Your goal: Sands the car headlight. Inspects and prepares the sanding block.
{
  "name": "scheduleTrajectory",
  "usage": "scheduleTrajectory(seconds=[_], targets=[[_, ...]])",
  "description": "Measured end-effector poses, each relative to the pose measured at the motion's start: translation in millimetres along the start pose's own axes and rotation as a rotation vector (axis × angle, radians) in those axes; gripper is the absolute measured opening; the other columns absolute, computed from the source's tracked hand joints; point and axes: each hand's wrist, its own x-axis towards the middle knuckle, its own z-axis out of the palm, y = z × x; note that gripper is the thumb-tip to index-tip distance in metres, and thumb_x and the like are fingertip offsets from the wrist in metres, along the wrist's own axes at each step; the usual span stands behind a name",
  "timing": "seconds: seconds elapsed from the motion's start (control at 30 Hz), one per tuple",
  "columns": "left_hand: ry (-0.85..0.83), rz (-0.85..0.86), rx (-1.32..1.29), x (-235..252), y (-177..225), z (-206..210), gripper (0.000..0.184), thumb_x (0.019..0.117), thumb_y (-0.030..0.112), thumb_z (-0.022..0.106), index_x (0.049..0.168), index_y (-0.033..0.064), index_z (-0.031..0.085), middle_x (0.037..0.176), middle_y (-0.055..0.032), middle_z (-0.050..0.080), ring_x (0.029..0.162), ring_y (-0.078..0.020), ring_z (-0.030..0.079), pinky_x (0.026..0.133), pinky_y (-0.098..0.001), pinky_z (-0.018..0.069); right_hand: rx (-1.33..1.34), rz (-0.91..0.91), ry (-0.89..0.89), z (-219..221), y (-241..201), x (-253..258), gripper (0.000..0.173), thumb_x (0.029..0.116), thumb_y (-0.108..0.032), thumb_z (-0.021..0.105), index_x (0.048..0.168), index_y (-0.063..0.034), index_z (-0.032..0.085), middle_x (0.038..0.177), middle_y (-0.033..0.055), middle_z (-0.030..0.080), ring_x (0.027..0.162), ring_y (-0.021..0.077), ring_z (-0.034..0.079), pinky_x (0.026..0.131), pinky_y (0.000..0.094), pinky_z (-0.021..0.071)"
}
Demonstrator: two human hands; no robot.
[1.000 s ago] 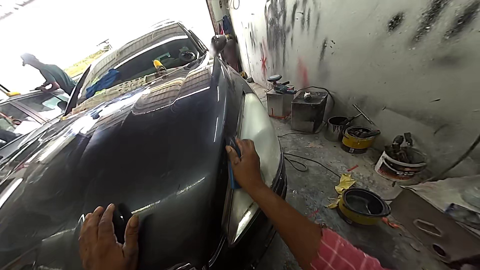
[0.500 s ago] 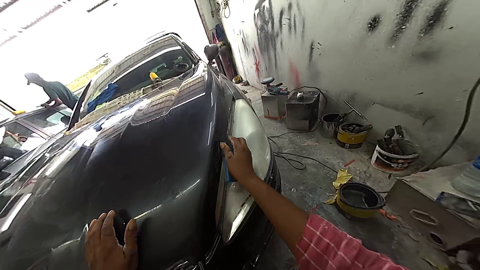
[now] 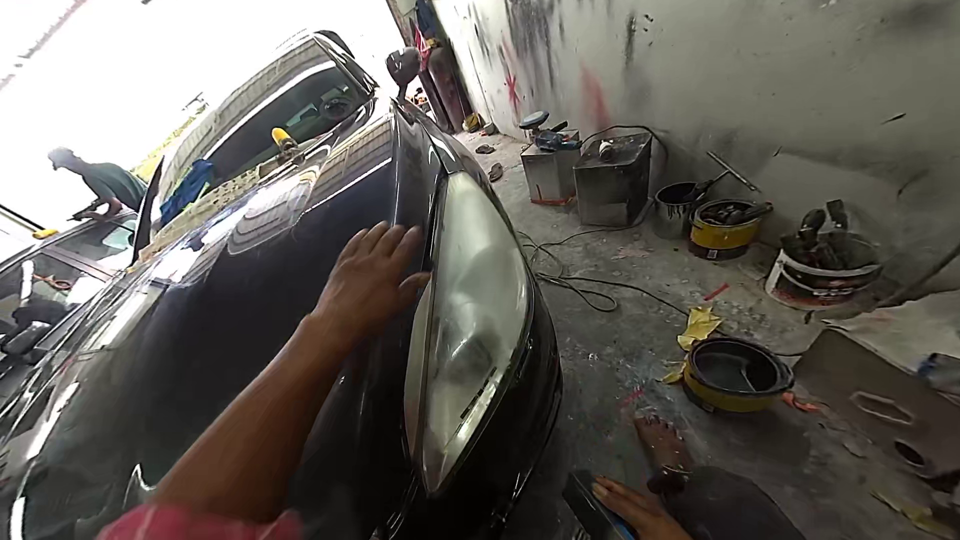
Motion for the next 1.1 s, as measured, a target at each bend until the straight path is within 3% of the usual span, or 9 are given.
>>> scheduleTrajectory(seconds=[0.1, 0.17, 0.27, 0.43, 0.53, 0.77, 1.0, 1.1], targets=[[-0.118, 0.073, -0.028, 74.7, 8.3, 29.6, 0.079, 0.1013, 0.066, 0.041, 0.158, 0.0101, 0.039, 0.156, -0.0182, 0.046, 0.149, -0.0358, 0.036, 0.123, -0.0542, 0.0264, 0.025, 0.044, 0.01, -16.6, 20.7, 9.7, 0.032, 0.1057, -0.023, 0.049, 0.127, -0.001, 0.057, 0.103, 0.0079, 0.069, 0.09, 0.015, 0.069, 0.083, 0.0381, 0.0592], [-0.2, 0.154, 0.021, 92.2, 8.3, 58.3, 0.098, 0.0926, 0.082, 0.034, 0.159, 0.0103, 0.036, 0.158, -0.0196, 0.042, 0.15, -0.0358, 0.035, 0.124, -0.0536, 0.0263, 0.019, 0.047, -0.034, -17.2, 14.3, 12.2, 0.031, 0.1047, -0.023, 0.052, 0.126, -0.002, 0.06, 0.103, 0.0067, 0.07, 0.091, 0.014, 0.069, 0.084, 0.0363, 0.059], [-0.291, 0.183, 0.066, 93.8, 11.0, 70.6, 0.109, 0.0871, 0.089, 0.031, 0.161, 0.0089, 0.03, 0.163, -0.0198, 0.035, 0.153, -0.0354, 0.029, 0.125, -0.0531, 0.0221, 0.064, 0.053, -0.038, -17.6, 11.4, 20.9, 0.026, 0.1051, -0.022, 0.052, 0.121, -0.0045, 0.062, 0.097, 0.0052, 0.071, 0.086, 0.0134, 0.07, 0.079, 0.0338, 0.06], [-0.327, 0.214, 0.104, 66.1, 22.3, 66.0, 0.118, 0.0829, 0.094, 0.023, 0.162, 0.0072, 0.027, 0.165, -0.0188, 0.032, 0.155, -0.034, 0.025, 0.126, -0.0515, 0.0202, 0.072, 0.084, -0.021, -17.9, 10.7, 25.5, 0.022, 0.1066, -0.02, 0.05, 0.117, -0.0042, 0.063, 0.094, 0.0057, 0.071, 0.083, 0.0132, 0.07, 0.076, 0.0319, 0.0601], [-0.342, 0.251, 0.117, 41.2, 32.3, 64.9, 0.118, 0.0824, 0.095, 0.022, 0.162, 0.0077, 0.027, 0.165, -0.0196, 0.032, 0.154, -0.0342, 0.028, 0.126, -0.0512, 0.0217, 0.07, 0.092, -0.016, -22.6, 11.5, 24.1, 0.023, 0.1063, -0.02, 0.051, 0.117, -0.0036, 0.063, 0.091, 0.0059, 0.071, 0.08, 0.0134, 0.07, 0.074, 0.0319, 0.0606], [-0.377, 0.195, 0.129, -6.7, 57.1, 62.4, 0.12, 0.0822, 0.095, 0.021, 0.163, 0.0063, 0.022, 0.168, -0.0206, 0.024, 0.157, -0.0338, 0.021, 0.127, -0.0495, 0.0175, 0.002, 0.103, -0.014, -35.0, 14.5, 17.9, 0.022, 0.1056, -0.02, 0.053, 0.115, -0.0027, 0.063, 0.09, 0.0069, 0.07, 0.079, 0.0138, 0.069, 0.073, 0.0323, 0.0595], [-0.288, 0.189, -0.003, -71.4, 81.1, 66.8, 0.114, 0.085, 0.092, 0.021, 0.163, 0.0098, 0.027, 0.168, -0.0119, 0.028, 0.157, -0.0276, 0.021, 0.128, -0.0474, 0.0181, -0.029, 0.088, -0.012, -62.7, 18.3, 4.9, 0.024, 0.1039, -0.022, 0.057, 0.116, -0.0022, 0.063, 0.091, 0.0086, 0.07, 0.08, 0.0151, 0.069, 0.074, 0.0337, 0.0594], [-0.243, 0.08, -0.189, -112.0, 103.9, 67.9, 0.11, 0.0859, 0.091, 0.027, 0.163, 0.0123, 0.029, 0.169, -0.0065, 0.028, 0.157, -0.0231, 0.022, 0.128, -0.0475, 0.0209, 0.039, 0.087, -0.031, -65.6, 13.6, -2.3, 0.029, 0.1068, -0.025, 0.05, 0.12, -0.0023, 0.062, 0.096, 0.0108, 0.071, 0.084, 0.0186, 0.071, 0.076, 0.038, 0.0609]])
